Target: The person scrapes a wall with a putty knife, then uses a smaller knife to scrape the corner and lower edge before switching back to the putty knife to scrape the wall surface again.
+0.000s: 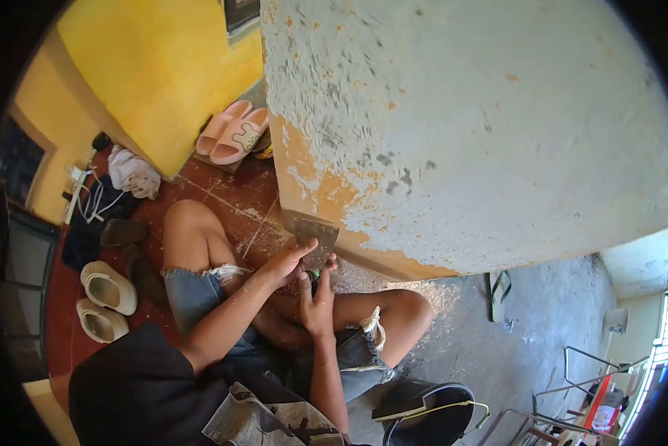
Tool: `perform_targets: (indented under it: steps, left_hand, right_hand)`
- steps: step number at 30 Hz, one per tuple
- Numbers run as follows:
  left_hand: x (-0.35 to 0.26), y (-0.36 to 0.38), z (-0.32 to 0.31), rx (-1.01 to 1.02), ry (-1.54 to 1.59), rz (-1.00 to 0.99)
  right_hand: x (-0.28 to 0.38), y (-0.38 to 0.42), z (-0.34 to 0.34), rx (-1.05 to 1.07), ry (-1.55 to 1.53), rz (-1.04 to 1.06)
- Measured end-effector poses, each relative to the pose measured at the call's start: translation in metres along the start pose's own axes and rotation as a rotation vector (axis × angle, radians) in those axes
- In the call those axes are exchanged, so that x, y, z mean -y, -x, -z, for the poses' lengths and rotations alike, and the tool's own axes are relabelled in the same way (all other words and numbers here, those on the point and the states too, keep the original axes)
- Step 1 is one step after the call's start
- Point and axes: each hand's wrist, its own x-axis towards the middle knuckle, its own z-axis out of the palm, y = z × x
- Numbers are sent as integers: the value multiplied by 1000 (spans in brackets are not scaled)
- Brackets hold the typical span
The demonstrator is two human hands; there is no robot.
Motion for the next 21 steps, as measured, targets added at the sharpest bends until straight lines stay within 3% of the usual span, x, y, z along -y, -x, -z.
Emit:
perform_targets:
  steps: [1,3,6,10,13,15,17,19,21]
  left_hand:
    - [-6,0,-1,12,-31,-23]
    - [-15,1,-16,-59,-45,-12]
    - [-10,-2,-17,13,-116,-108]
    - [-13,-1,-18,-27,9,11]
    - [3,-7,-5,21,88,33]
    - [5,-7,5,-14,-24,-35]
    - [5,-9,17,73,-5,74]
    - [-2,-11,6,22,-17,98]
    - [4,-14,1,-98,-68,-9]
  right_hand:
    - [-7,3,-2,-46,100,127]
    - [4,5,-4,-29,-136,-159]
    - [-21,6,-7,-12,-151,-126]
    - [4,8,-11,-66,-368,-318]
    - [-8,12,-14,-125,-254,-267]
    - [-13,12,-21,-153,-257,-278]
    - [-28,15,-30,-134,-292,-246]
    - [-35,14,-40,-203,-299,-242]
    - [-41,8,-41,-278,-278,-186]
